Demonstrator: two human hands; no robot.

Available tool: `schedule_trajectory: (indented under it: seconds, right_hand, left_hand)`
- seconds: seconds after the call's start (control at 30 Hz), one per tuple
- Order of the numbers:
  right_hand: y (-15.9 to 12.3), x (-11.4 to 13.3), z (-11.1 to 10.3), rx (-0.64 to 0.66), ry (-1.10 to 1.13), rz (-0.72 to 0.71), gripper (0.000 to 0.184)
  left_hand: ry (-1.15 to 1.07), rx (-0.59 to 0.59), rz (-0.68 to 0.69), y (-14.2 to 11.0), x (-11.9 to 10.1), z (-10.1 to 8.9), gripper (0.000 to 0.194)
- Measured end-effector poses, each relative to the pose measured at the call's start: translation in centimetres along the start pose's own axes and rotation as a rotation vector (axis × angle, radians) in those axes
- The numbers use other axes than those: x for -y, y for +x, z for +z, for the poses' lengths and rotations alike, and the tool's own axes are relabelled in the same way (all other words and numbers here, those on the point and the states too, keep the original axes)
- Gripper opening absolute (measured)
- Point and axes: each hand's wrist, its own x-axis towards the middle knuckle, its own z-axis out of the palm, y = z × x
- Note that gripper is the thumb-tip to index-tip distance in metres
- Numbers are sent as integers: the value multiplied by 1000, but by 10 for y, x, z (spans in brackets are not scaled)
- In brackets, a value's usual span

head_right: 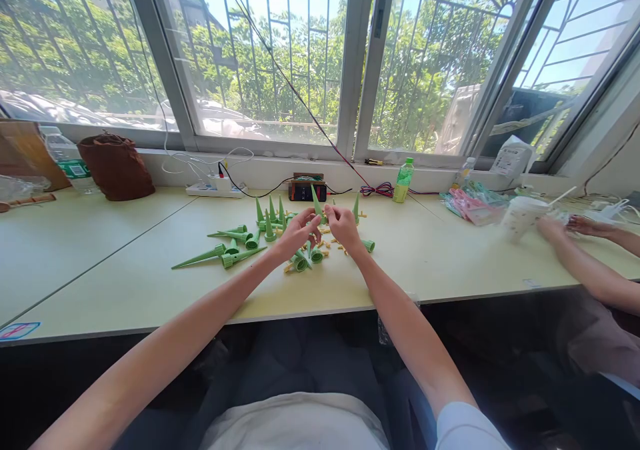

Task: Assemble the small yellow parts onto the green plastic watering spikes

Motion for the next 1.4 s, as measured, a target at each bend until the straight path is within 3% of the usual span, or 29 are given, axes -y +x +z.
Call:
schedule_trajectory:
  seconds: [0.43,1.0,1.4]
  right_hand:
    - [0,2,-1,-25,-136,-37,49]
    - [2,-1,1,-47,-73,25,48]
    - [2,3,1,-59,38,94,53]
  left_hand:
    - [126,-15,94,5,12,-2,39]
    - [297,-95,156,4,12,0,40]
    - [398,-136,180,1,12,2,76]
